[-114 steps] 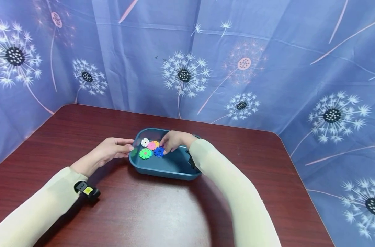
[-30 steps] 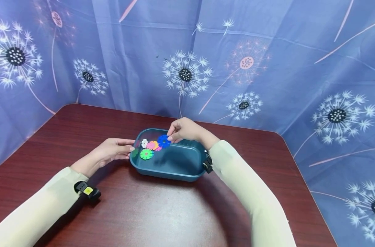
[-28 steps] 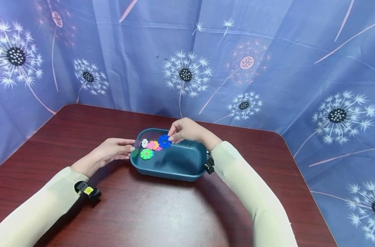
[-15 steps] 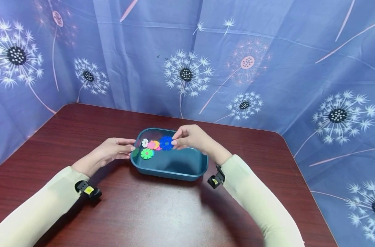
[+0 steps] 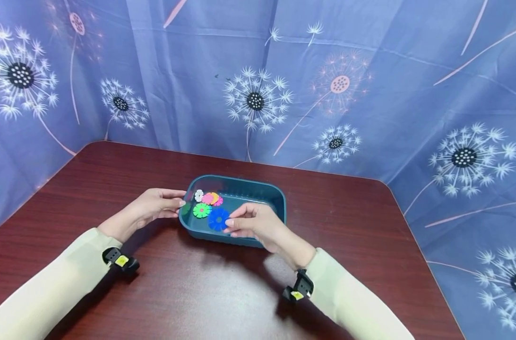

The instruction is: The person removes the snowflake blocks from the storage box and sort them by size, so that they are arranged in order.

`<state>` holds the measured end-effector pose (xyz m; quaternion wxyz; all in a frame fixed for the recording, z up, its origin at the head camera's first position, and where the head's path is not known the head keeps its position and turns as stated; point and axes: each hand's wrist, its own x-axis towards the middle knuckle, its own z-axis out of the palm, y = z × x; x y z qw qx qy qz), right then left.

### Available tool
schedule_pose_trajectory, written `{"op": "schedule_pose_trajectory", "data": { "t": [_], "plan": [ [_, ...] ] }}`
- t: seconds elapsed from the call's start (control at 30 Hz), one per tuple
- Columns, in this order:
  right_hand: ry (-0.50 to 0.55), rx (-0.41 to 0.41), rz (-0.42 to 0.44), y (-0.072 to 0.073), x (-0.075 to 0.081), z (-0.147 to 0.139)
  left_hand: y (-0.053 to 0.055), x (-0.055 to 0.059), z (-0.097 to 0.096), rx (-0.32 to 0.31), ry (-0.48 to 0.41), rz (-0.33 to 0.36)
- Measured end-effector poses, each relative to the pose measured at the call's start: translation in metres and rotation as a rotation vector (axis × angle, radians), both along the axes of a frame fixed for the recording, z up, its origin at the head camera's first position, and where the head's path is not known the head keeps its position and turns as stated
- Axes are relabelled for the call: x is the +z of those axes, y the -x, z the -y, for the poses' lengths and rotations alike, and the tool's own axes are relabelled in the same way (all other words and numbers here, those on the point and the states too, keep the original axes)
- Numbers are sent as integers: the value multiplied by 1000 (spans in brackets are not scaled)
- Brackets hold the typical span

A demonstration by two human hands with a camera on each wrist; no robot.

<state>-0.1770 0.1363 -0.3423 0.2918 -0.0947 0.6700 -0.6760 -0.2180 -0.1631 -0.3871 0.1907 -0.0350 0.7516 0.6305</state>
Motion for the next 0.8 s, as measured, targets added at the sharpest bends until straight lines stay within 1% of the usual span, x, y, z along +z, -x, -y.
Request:
{"op": "schedule_pose_trajectory", "data": {
  "t": [0.2,0.4,0.53,0.63,0.8],
  "plan": [
    [35,-11,53,-22,-16,13,0,0,0,4,-3,5],
    [20,-39,103,-39,-34,27,1,0,0,4,-3,1],
    [4,-54,118,-46,-42,34,1,-1,0,6,3,-3],
    [-4,-70,131,-48,-49,40,0,0,0,8,6,-5],
    [-45,-79,138,-52,-60,50,0,-1,0,9,-1,-4]
  ]
}}
